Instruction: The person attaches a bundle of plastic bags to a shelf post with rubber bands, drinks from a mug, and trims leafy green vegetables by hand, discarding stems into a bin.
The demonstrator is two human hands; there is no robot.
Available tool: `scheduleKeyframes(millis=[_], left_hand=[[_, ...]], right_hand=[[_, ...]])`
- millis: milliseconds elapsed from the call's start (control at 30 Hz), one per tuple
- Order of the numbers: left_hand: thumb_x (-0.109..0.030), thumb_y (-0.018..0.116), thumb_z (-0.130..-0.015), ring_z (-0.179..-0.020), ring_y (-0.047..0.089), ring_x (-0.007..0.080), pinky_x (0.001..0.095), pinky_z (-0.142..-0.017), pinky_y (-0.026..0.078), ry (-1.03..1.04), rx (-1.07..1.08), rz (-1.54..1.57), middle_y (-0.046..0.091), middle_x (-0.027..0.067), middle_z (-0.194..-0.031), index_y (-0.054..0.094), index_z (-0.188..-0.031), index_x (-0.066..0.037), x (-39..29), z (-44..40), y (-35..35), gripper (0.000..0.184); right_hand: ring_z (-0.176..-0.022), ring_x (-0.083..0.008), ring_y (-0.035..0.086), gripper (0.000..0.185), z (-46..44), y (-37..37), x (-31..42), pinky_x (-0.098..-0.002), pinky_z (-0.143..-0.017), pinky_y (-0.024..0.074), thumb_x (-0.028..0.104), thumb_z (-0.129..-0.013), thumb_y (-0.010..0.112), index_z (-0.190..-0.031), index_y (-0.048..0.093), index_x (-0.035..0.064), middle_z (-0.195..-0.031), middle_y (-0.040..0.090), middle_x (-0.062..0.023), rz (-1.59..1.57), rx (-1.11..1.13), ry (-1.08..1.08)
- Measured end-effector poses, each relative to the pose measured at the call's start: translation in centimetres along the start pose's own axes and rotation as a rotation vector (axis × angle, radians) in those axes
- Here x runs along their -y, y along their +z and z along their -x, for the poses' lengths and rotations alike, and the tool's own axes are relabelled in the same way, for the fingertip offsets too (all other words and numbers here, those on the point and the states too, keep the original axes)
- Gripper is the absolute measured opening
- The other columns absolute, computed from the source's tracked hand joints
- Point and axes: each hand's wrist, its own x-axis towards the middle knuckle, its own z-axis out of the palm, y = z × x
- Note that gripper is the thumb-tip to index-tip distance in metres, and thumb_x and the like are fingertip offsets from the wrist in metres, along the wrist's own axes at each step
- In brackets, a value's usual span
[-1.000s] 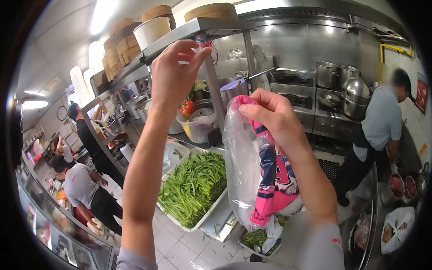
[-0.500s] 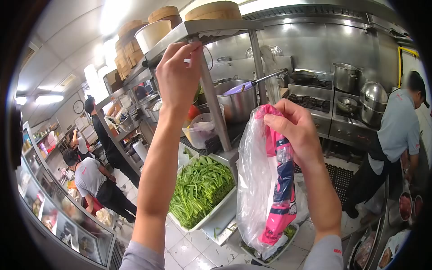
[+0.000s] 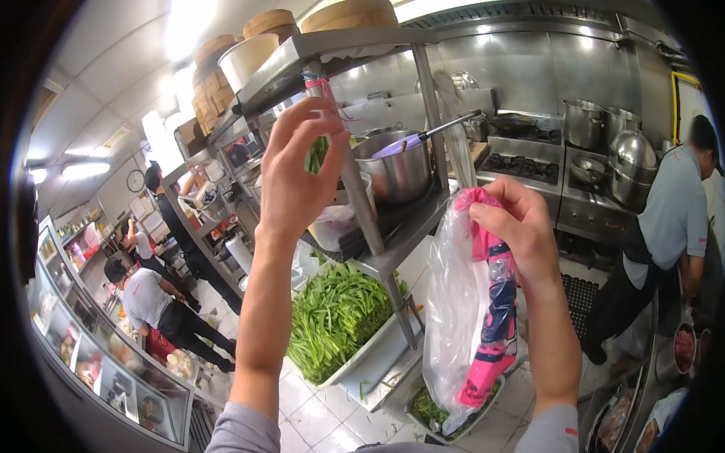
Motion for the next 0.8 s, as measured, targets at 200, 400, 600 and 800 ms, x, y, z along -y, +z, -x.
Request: scheduleKeyframes(millis=[200, 400, 600, 800], left_hand=[[-0.015, 0.069, -0.09, -0.083, 0.068, 0.019, 0.0305, -0.075, 0.054, -0.37, -0.21, 0.238, 0.071, 0.0104, -0.093, 0.071, -0.103, -0.002, 0.9, -2.3, -0.5, 0.019], [-0.015, 0.073, -0.084, -0.078, 0.069, 0.018, 0.0295, -0.07, 0.053, -0.363, -0.116, -0.019, 0.071, 0.0096, -0.088, 0.071, -0.098, -0.001, 0.8, -3.9, 0.7, 0.02], [-0.013, 0.071, -0.084, -0.077, 0.07, 0.0195, 0.0299, -0.067, 0.056, -0.211, -0.18, -0.134, 0.07, 0.0111, -0.09, 0.071, -0.097, -0.003, 1.2, -3.0, 1.5, 0.016], [-0.01, 0.069, -0.082, -0.079, 0.068, 0.0265, 0.0368, -0.072, 0.054, -0.256, -0.144, -0.076, 0.069, 0.0108, -0.092, 0.07, -0.085, -0.002, 0.9, -2.9, 1.3, 0.008]], right_hand=[[-0.066, -0.0078, 0.058, 0.013, -0.2, 0.5, 0.1, -0.0223, -0.062, 0.0458, 0.012, -0.083, 0.067, -0.088, 0.061, 0.0008, -0.076, 0.064, -0.0038, -0.015, 0.009, 0.018], [-0.067, -0.0072, 0.058, 0.013, -0.1, 0.8, -0.1, -0.0219, -0.063, 0.0455, 0.011, -0.084, 0.067, -0.088, 0.061, 0.0007, -0.078, 0.064, -0.0032, -0.043, 0.026, 0.015], [-0.066, -0.007, 0.057, 0.013, 0.4, 0.5, 0.1, -0.0217, -0.062, 0.0451, 0.012, -0.084, 0.067, -0.088, 0.062, 0.0006, -0.076, 0.063, -0.0029, 0.001, -0.003, -0.009], [-0.065, -0.0073, 0.057, 0.014, 1.0, 0.6, 0.9, -0.0219, -0.061, 0.0451, 0.013, -0.084, 0.067, -0.087, 0.061, 0.0005, -0.075, 0.063, -0.0034, 0.019, -0.019, 0.015]])
